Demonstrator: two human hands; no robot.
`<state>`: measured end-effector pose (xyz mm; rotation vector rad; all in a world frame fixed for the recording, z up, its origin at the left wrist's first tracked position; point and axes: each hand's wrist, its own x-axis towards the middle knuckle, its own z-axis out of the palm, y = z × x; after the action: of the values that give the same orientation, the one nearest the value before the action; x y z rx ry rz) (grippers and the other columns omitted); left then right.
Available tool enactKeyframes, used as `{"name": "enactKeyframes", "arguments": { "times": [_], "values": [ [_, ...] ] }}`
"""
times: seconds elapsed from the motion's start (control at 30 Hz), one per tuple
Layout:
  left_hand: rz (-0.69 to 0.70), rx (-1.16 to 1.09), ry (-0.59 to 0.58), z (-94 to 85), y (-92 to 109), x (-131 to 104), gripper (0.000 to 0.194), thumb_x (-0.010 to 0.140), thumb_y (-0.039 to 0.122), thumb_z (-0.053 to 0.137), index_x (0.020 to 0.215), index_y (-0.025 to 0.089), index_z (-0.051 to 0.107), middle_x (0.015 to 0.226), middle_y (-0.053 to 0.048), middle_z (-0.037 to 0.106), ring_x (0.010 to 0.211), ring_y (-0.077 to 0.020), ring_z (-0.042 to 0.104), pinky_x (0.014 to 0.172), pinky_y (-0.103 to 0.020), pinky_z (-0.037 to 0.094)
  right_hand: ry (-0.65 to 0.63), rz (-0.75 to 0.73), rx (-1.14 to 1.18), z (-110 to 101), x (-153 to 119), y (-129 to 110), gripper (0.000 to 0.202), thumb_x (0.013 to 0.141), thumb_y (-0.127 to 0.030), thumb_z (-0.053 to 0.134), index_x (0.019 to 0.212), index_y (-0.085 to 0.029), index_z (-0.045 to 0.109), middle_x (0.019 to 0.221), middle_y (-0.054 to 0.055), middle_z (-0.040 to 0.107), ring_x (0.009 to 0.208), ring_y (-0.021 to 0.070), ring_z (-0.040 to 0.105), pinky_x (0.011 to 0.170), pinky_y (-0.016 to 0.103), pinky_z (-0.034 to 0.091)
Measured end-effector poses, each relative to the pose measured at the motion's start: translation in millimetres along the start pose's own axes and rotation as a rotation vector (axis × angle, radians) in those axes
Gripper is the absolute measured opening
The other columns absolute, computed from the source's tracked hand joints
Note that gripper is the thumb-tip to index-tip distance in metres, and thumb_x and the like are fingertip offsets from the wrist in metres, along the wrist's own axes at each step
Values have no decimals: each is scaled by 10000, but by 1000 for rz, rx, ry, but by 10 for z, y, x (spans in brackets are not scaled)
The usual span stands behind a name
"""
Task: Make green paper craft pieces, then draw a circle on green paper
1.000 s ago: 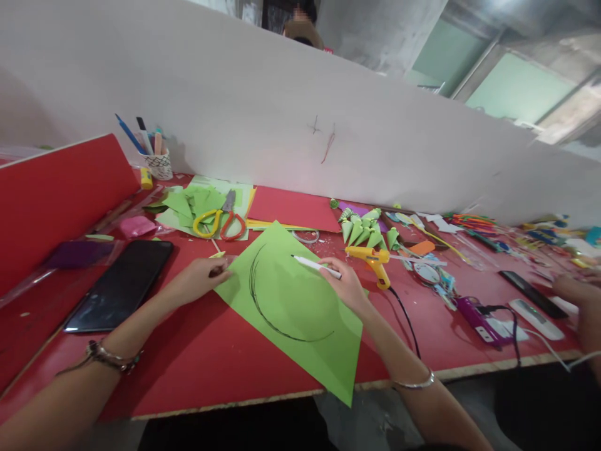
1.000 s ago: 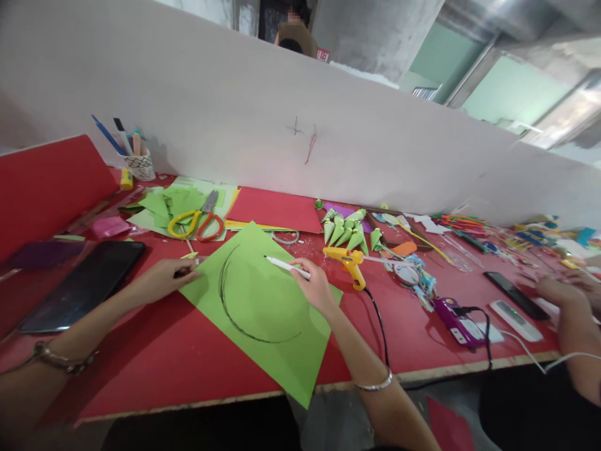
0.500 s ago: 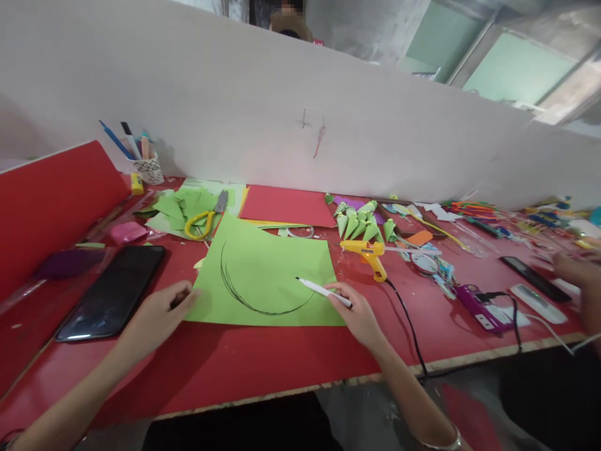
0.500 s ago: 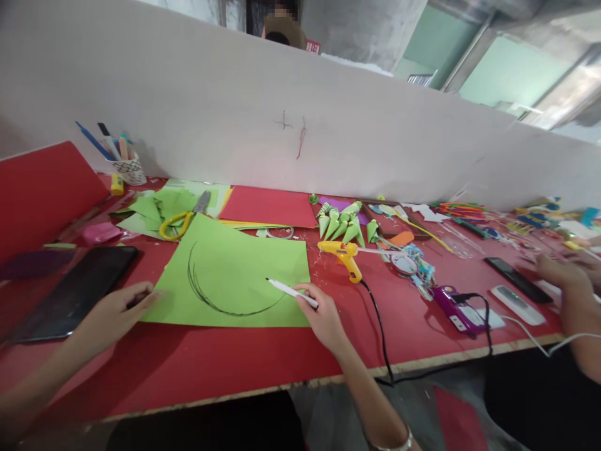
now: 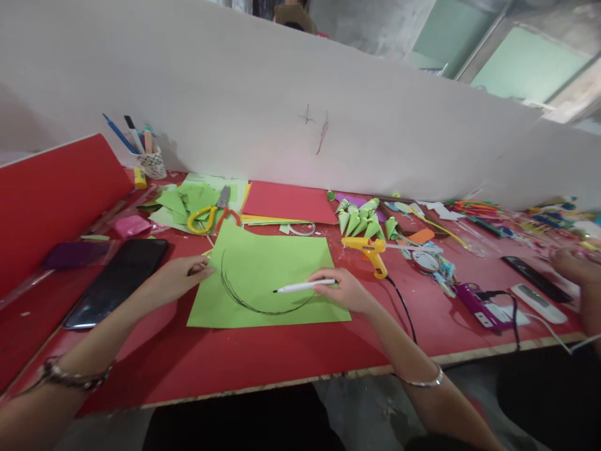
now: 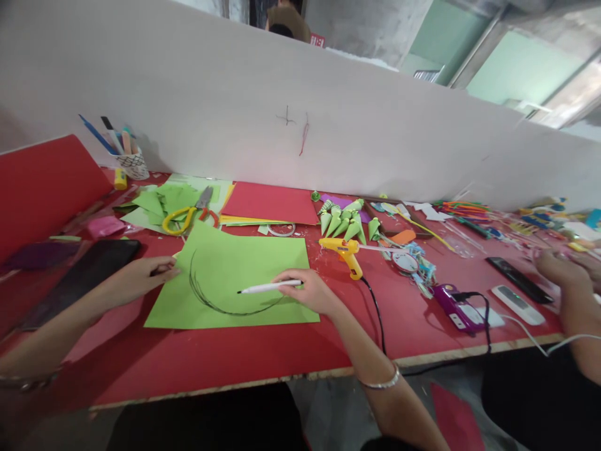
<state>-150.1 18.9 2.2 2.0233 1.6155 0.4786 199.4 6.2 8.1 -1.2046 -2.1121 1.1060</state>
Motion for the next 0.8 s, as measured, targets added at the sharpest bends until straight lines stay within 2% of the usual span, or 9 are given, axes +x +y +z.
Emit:
{"name": "enactKeyframes", "arguments": {
  "times": [0.13, 0.23, 0.4, 0.53, 0.6, 0.73, 0.8],
  "values": [
    [127, 91, -75, 24, 5, 282, 266, 743, 409, 393, 610, 180, 417, 562, 21, 452, 548, -129, 438, 522, -222, 326, -144, -59, 45, 6, 287, -49, 241, 759, -317, 546, 915, -162, 645, 770, 31, 634, 654, 125, 536, 582, 214, 391],
    [157, 121, -64, 25, -20, 389, 268, 740, 390, 398, 572, 186, 363, 534, 36, 398, 521, -112, 394, 503, -211, 298, -237, -62, 28, 46, 418, -16, 256, 759, -328, 541, 926, -163, 643, 738, 23, 630, 634, 118, 526, 561, 210, 380],
    [146, 66, -64, 77, -129, 354, 266, 774, 407, 372, 641, 180, 410, 562, 40, 436, 543, -107, 410, 509, -201, 304, -340, -28, -1, 107, 503, 75, 274, 764, -346, 527, 930, -161, 641, 736, 22, 617, 600, 106, 484, 529, 205, 351],
    [134, 67, -46, 107, -139, 320, 284, 768, 415, 383, 602, 185, 375, 540, 42, 415, 528, -105, 395, 495, -204, 287, -374, -31, -19, 107, 547, 71, 266, 762, -345, 528, 921, -164, 642, 743, 19, 604, 616, 108, 479, 543, 206, 348],
    [132, 48, -58, 91, -128, 316, 273, 764, 405, 389, 604, 184, 383, 542, 41, 414, 527, -104, 390, 493, -204, 285, -350, -25, -21, 123, 564, 40, 261, 768, -341, 521, 921, -166, 639, 720, 13, 592, 602, 103, 469, 530, 202, 337],
    [136, 2, -126, -18, -159, 283, 276, 750, 403, 409, 587, 184, 370, 547, 41, 386, 511, -96, 359, 473, -203, 274, -176, -18, -26, 213, 556, -48, 265, 791, -351, 491, 943, -178, 623, 687, 1, 559, 551, 91, 419, 493, 196, 301],
    [124, 4, -174, -88, -196, 255, 300, 741, 427, 423, 575, 184, 362, 543, 44, 356, 503, -94, 341, 466, -204, 272, -140, -32, -13, 260, 527, -93, 252, 790, -339, 496, 941, -181, 621, 692, 1, 556, 551, 90, 414, 490, 195, 296]
  ]
}}
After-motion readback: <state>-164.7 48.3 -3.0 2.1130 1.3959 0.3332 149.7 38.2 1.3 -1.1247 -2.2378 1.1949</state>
